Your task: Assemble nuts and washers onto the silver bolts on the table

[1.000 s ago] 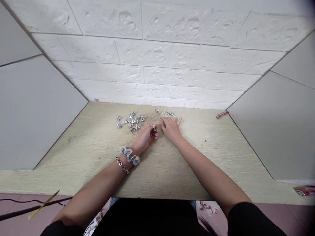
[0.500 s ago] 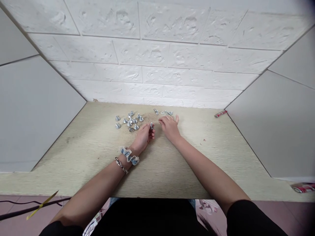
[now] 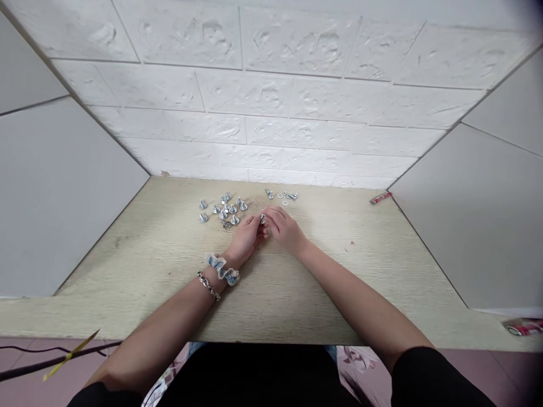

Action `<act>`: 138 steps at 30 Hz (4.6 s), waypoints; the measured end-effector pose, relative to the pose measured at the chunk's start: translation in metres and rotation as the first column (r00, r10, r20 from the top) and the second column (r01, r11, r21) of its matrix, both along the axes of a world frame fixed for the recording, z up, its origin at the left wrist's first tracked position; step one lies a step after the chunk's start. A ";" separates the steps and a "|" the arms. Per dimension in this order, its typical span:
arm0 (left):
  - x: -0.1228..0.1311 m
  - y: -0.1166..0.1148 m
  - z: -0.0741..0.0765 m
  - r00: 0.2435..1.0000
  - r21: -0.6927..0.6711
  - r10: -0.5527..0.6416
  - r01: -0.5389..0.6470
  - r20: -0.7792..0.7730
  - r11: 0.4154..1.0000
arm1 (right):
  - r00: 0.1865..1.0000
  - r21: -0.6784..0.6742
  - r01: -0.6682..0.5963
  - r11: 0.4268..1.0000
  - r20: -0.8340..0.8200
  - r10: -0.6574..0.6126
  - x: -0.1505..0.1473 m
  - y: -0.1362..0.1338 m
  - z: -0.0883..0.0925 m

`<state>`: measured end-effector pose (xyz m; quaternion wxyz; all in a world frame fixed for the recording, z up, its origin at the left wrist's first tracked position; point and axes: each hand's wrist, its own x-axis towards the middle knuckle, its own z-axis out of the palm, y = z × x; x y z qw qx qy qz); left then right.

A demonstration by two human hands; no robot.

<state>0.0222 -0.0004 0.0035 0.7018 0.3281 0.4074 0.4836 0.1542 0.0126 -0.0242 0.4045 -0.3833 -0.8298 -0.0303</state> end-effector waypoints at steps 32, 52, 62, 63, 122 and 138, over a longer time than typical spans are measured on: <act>-0.001 0.002 -0.012 0.991 0.069 -0.129 0.126 0.036 0.990 | 0.953 -0.149 -0.004 0.989 -0.302 -0.041 -0.002 -0.004 0.007; -0.002 0.004 -0.014 0.993 0.173 -0.091 0.102 -0.068 0.980 | 0.956 -0.088 -0.053 0.995 -0.292 0.025 -0.009 -0.005 0.007; -0.002 0.003 -0.011 0.966 0.211 -0.137 0.185 -0.220 0.960 | 0.944 -0.254 0.021 0.967 -0.312 -0.103 -0.004 -0.004 0.011; -0.002 0.003 -0.010 0.951 0.234 -0.152 0.218 -0.270 0.948 | 0.946 -0.271 0.033 0.962 -0.301 -0.117 -0.004 -0.004 0.010; -0.010 0.007 -0.003 0.986 -0.036 -0.163 0.164 0.027 0.986 | 0.818 -0.436 -0.164 0.885 -0.561 -0.126 -0.004 -0.002 0.009; -0.006 0.004 0.008 0.994 -0.166 -0.068 0.081 0.086 0.983 | 0.823 -0.474 -0.098 0.875 -0.533 -0.196 -0.007 -0.003 0.010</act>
